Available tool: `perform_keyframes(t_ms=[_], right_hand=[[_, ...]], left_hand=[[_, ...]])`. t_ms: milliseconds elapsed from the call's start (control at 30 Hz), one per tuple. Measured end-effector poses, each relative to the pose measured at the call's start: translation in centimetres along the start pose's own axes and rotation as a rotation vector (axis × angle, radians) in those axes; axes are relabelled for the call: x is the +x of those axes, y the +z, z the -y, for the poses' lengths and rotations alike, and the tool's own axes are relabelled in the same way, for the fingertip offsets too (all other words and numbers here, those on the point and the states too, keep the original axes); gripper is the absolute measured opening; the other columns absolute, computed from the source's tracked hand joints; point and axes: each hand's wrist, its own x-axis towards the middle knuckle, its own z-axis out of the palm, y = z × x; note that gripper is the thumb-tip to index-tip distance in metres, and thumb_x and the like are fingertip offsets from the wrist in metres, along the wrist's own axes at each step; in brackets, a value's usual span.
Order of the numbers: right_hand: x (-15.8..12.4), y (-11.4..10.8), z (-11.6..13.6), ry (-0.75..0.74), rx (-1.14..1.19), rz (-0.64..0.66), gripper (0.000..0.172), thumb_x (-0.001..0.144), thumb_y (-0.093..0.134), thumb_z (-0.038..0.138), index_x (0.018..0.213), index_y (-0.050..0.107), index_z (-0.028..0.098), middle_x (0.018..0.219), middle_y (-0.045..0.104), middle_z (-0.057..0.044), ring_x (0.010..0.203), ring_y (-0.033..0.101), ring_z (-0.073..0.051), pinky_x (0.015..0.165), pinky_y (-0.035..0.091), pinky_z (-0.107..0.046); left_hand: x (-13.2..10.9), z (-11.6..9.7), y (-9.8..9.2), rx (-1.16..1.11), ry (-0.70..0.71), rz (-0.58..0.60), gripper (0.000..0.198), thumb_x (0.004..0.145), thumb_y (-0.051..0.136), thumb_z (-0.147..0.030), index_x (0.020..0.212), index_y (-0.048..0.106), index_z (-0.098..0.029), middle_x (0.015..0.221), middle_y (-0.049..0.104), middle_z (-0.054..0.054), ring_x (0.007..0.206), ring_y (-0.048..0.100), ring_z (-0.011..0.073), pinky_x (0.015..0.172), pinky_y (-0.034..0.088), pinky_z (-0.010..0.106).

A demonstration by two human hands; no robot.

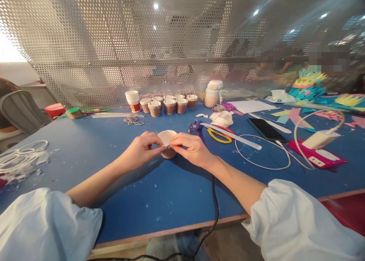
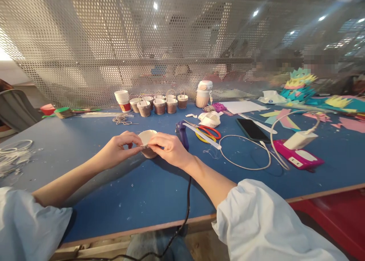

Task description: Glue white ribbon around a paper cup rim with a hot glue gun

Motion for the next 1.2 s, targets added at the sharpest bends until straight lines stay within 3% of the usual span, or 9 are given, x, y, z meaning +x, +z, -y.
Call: perform_keyframes(t_ms=[433, 533, 667, 800, 933, 1067, 1200], right_hand=[[-0.4, -0.3, -0.4, -0.168, -0.209, 0.012, 0.018, 0.093, 0.054, 0.017, 0.101, 0.07, 0.022, 0.107, 0.072, -0.008, 0.095, 0.069, -0.018, 0.084, 0.057, -0.032], [0.1, -0.9, 0.5, -0.169, -0.229, -0.128, 0.019, 0.093, 0.054, 0.015, 0.103, 0.069, 0.021, 0.106, 0.072, -0.009, 0.097, 0.068, -0.017, 0.085, 0.057, -0.031], [0.7, -1.3, 1.8, -0.121, -0.291, -0.313, 0.017, 0.093, 0.055, 0.016, 0.101, 0.068, 0.022, 0.093, 0.071, -0.007, 0.086, 0.068, -0.017, 0.076, 0.057, -0.03], [0.9, -0.8, 3.4, -0.18, -0.294, -0.28, 0.016, 0.092, 0.055, 0.016, 0.1, 0.068, 0.023, 0.092, 0.07, -0.007, 0.083, 0.066, -0.017, 0.074, 0.056, -0.031], [0.8, 0.2, 4.9, -0.292, -0.302, -0.283, 0.018, 0.092, 0.058, 0.018, 0.105, 0.067, 0.025, 0.094, 0.07, -0.007, 0.088, 0.065, -0.017, 0.074, 0.056, -0.031], [0.5, 0.3, 5.8, -0.353, -0.346, -0.266, 0.026, 0.088, 0.063, 0.016, 0.113, 0.065, 0.023, 0.093, 0.07, -0.007, 0.089, 0.063, -0.019, 0.076, 0.056, -0.032], [-0.4, -0.5, 6.8, -0.413, -0.418, -0.129, 0.032, 0.088, 0.059, 0.013, 0.12, 0.061, 0.015, 0.099, 0.072, -0.01, 0.089, 0.062, -0.021, 0.073, 0.055, -0.034]], left_hand=[[-0.3, -0.3, 1.0, 0.032, 0.003, -0.108, 0.018, 0.084, 0.057, -0.034, 0.075, 0.063, -0.019, 0.078, 0.065, 0.003, 0.072, 0.049, 0.0154, 0.066, 0.041, 0.028], [-0.5, -0.2, 1.0, -0.004, 0.021, -0.1, 0.017, 0.083, 0.058, -0.03, 0.092, 0.066, -0.019, 0.097, 0.066, 0.006, 0.077, 0.054, 0.015, 0.064, 0.043, 0.027], [-0.8, -1.4, -0.3, -0.043, 0.059, -0.158, 0.034, 0.079, 0.057, -0.024, 0.112, 0.062, -0.018, 0.126, 0.056, 0.01, 0.079, 0.053, 0.0129, 0.063, 0.045, 0.026], [-1.7, -4.1, -1.4, -0.172, -0.002, -0.218, 0.021, 0.081, 0.056, -0.028, 0.096, 0.067, -0.018, 0.105, 0.062, 0.007, 0.077, 0.054, 0.0138, 0.066, 0.045, 0.027], [-3.2, -6.4, -0.7, -0.479, -0.183, -0.065, 0.023, 0.084, 0.057, -0.038, 0.084, 0.069, -0.018, 0.076, 0.061, 0.002, 0.071, 0.053, 0.0139, 0.063, 0.043, 0.026], [-4.6, -6.8, 0.6, -0.795, -0.334, -0.004, 0.027, 0.083, 0.062, -0.043, 0.083, 0.069, -0.017, 0.066, 0.053, 0.0, 0.059, 0.044, 0.0106, 0.053, 0.036, 0.024], [-5.6, -6.7, 1.3, -1.012, -0.392, 0.016, 0.03, 0.081, 0.066, -0.043, 0.073, 0.067, -0.014, 0.063, 0.053, 0.001, 0.058, 0.043, 0.0096, 0.052, 0.036, 0.022]])
